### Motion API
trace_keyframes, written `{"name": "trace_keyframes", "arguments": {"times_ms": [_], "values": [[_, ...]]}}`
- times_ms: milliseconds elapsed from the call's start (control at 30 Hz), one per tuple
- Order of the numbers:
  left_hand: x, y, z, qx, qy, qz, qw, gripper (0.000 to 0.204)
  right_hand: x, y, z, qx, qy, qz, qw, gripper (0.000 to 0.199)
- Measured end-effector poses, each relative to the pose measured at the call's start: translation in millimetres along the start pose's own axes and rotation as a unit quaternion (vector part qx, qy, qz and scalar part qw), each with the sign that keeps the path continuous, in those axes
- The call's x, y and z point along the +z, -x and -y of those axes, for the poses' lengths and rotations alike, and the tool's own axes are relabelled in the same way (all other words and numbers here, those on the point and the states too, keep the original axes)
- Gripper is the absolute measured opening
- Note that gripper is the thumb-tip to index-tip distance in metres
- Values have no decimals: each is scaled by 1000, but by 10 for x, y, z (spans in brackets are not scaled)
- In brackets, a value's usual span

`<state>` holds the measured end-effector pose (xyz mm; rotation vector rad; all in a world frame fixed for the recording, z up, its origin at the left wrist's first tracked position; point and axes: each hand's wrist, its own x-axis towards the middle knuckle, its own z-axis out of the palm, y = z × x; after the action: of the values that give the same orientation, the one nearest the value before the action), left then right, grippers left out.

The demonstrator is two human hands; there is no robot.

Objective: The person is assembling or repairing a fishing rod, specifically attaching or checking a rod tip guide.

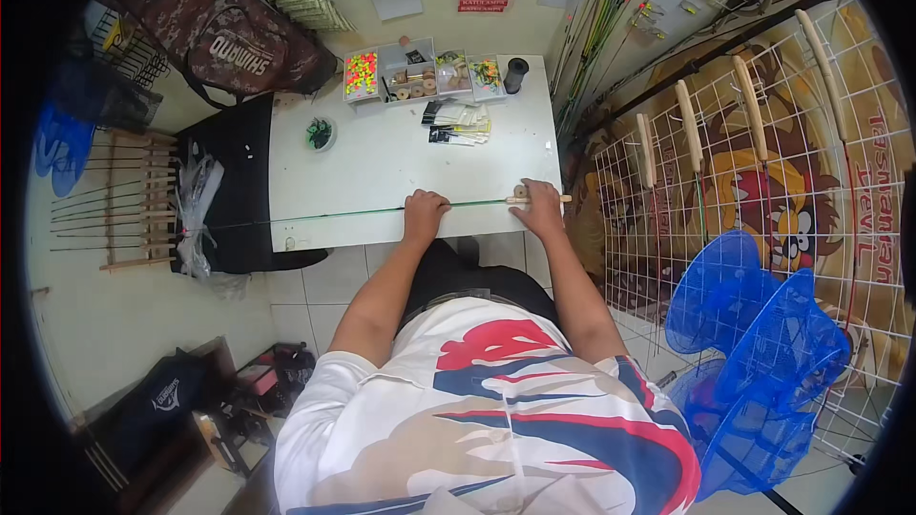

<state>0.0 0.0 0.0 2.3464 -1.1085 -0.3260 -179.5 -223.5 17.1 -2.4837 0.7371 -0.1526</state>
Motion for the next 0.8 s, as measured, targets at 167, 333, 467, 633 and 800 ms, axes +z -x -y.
{"name": "trace_keyframes", "arguments": {"times_ms": [167, 333, 467, 633, 800], "values": [[-78, 21, 29, 36, 37, -12, 999, 8, 55, -12, 89, 38, -2, -15, 999, 65], [-84, 12, 91, 39, 103, -15, 994, 8, -74, -107, 90, 68, -31, 21, 997, 63], [-105, -29, 112, 37, 112, -5, 993, 8, -70, -128, 19, 104, -64, 48, 991, 67], [-142, -77, 100, 33, 121, 0, 992, 8, -72, -67, 51, 64, -51, 11, 997, 70], [-150, -96, 69, 31, 148, -2, 989, 8, -186, -102, 168, 81, 1, 24, 996, 72]]}}
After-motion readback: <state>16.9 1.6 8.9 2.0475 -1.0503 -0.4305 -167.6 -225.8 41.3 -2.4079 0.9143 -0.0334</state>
